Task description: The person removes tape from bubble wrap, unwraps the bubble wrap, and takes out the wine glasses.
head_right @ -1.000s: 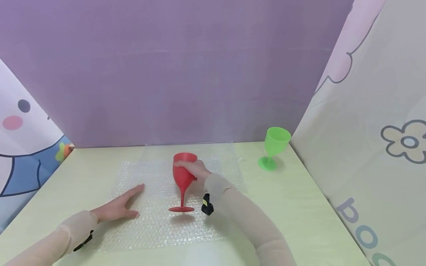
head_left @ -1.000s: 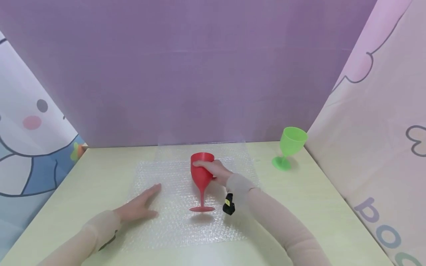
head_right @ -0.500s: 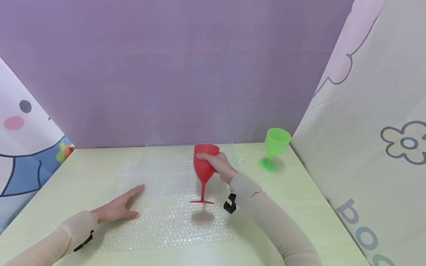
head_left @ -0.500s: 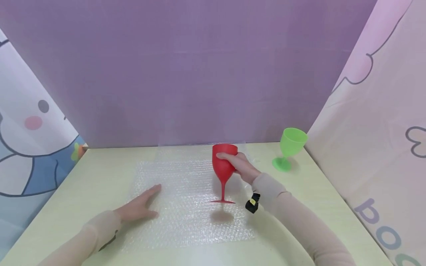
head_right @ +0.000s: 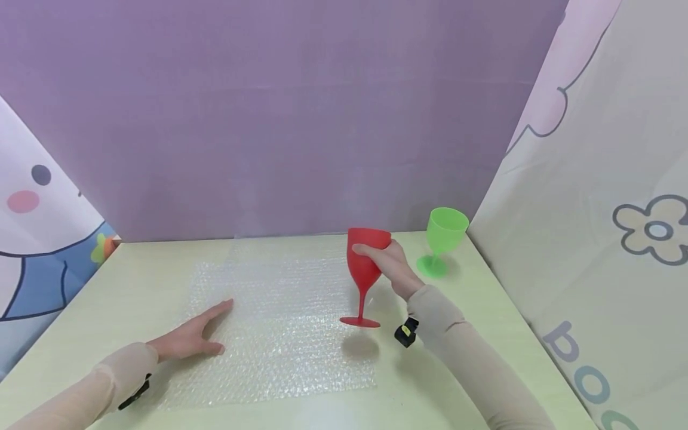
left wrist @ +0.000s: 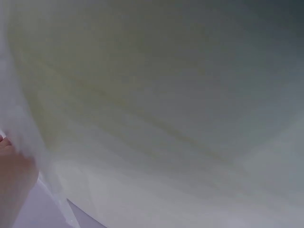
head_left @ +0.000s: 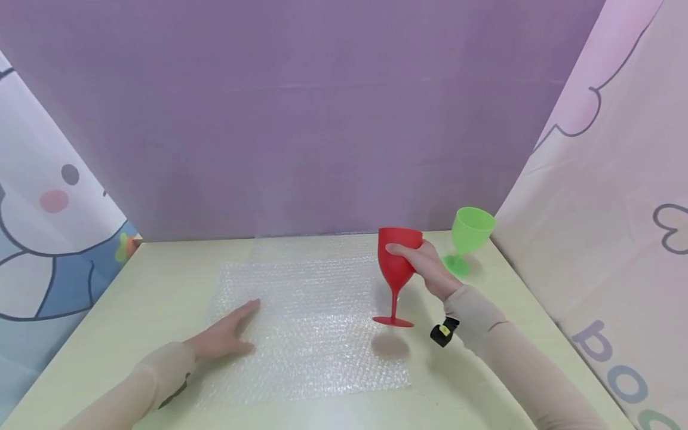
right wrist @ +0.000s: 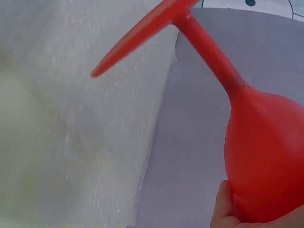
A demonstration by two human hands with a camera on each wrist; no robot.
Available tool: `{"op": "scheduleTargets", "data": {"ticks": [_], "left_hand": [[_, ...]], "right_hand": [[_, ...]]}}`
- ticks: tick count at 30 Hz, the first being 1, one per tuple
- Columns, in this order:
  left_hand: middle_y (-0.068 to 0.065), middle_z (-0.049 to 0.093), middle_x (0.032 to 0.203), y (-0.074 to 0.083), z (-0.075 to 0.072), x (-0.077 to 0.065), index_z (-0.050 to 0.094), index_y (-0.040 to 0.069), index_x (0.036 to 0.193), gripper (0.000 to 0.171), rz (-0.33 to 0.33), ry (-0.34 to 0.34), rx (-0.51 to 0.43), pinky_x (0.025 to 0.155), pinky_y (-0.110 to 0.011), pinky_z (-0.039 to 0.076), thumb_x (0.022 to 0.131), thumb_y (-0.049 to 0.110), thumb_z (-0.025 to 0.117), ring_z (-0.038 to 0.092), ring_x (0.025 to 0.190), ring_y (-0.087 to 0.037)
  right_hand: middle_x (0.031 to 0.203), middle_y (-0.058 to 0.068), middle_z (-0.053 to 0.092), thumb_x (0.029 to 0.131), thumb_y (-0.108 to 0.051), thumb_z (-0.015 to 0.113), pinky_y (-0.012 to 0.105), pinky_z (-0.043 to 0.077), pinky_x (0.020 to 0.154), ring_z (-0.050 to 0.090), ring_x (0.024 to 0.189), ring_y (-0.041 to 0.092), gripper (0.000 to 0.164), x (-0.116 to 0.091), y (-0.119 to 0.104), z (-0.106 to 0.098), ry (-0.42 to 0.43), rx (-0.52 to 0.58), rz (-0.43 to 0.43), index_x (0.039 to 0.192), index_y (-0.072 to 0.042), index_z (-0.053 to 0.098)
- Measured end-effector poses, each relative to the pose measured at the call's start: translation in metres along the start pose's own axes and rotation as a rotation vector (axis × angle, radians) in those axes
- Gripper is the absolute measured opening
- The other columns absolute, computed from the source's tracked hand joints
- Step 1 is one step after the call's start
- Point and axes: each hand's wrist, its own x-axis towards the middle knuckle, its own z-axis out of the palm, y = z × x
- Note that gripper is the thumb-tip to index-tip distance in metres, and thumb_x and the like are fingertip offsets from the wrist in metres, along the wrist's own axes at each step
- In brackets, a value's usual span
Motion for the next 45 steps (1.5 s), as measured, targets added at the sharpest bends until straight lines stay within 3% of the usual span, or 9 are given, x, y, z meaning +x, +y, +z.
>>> {"op": "scheduleTargets", "data": {"ticks": [10, 16, 21, 26, 37, 45], "left_hand": [[-0.013, 0.007, 0.154, -0.004, -0.002, -0.001, 0.012, 0.012, 0.148, 0.095, 0.008, -0.001, 0.011, 0.111, -0.057, 0.004, 0.076, 0.036, 0.070, 0.005, 0.140, -0.038], [-0.013, 0.006, 0.154, 0.000, -0.002, -0.003, 0.011, 0.012, 0.148, 0.095, 0.006, -0.007, 0.010, 0.112, -0.057, 0.004, 0.077, 0.034, 0.069, 0.005, 0.140, -0.038], [-0.013, 0.006, 0.154, 0.002, -0.003, -0.003, 0.011, 0.011, 0.148, 0.094, 0.014, -0.005, 0.014, 0.111, -0.057, 0.005, 0.077, 0.033, 0.069, 0.005, 0.140, -0.038], [-0.012, 0.006, 0.155, 0.000, -0.003, -0.003, 0.011, 0.012, 0.148, 0.094, 0.014, -0.011, 0.005, 0.112, -0.056, 0.004, 0.077, 0.033, 0.069, 0.004, 0.140, -0.037], [-0.013, 0.005, 0.154, -0.004, 0.001, -0.006, 0.011, 0.012, 0.148, 0.094, 0.015, -0.016, -0.019, 0.111, -0.058, 0.003, 0.077, 0.033, 0.069, 0.004, 0.140, -0.038], [-0.012, 0.005, 0.155, -0.005, 0.001, -0.004, 0.011, 0.012, 0.148, 0.093, 0.040, -0.005, -0.022, 0.111, -0.058, 0.003, 0.078, 0.033, 0.068, 0.004, 0.140, -0.038]], "right_hand": [[0.124, 0.009, 0.047, 0.082, -0.040, 0.064, 0.029, 0.049, 0.082, 0.048, 0.109, 0.024, 0.069, -0.004, 0.004, -0.029, 0.102, 0.032, -0.082, 0.132, -0.007, 0.030], [0.132, 0.012, 0.040, 0.081, -0.039, 0.065, 0.033, 0.047, 0.087, 0.041, 0.118, 0.028, 0.076, -0.012, 0.002, -0.042, 0.184, -0.014, -0.078, 0.136, -0.008, 0.023], [0.133, 0.012, 0.039, 0.080, -0.039, 0.067, 0.029, 0.051, 0.080, 0.041, 0.118, 0.028, 0.078, -0.016, 0.002, -0.050, 0.260, -0.053, -0.101, 0.136, -0.008, 0.022], [0.133, 0.011, 0.039, 0.079, -0.038, 0.069, 0.023, 0.052, 0.074, 0.040, 0.118, 0.028, 0.081, -0.019, 0.007, -0.057, 0.292, -0.064, -0.123, 0.137, -0.009, 0.021], [0.136, 0.011, 0.037, 0.075, -0.032, 0.075, 0.030, 0.054, 0.076, 0.038, 0.121, 0.031, 0.088, -0.025, 0.025, -0.069, 0.355, -0.146, -0.166, 0.139, -0.011, 0.019], [0.135, 0.009, 0.038, 0.075, -0.035, 0.074, 0.025, 0.053, 0.074, 0.040, 0.119, 0.028, 0.086, -0.025, 0.037, -0.073, 0.371, -0.170, -0.228, 0.139, -0.012, 0.021]]}}
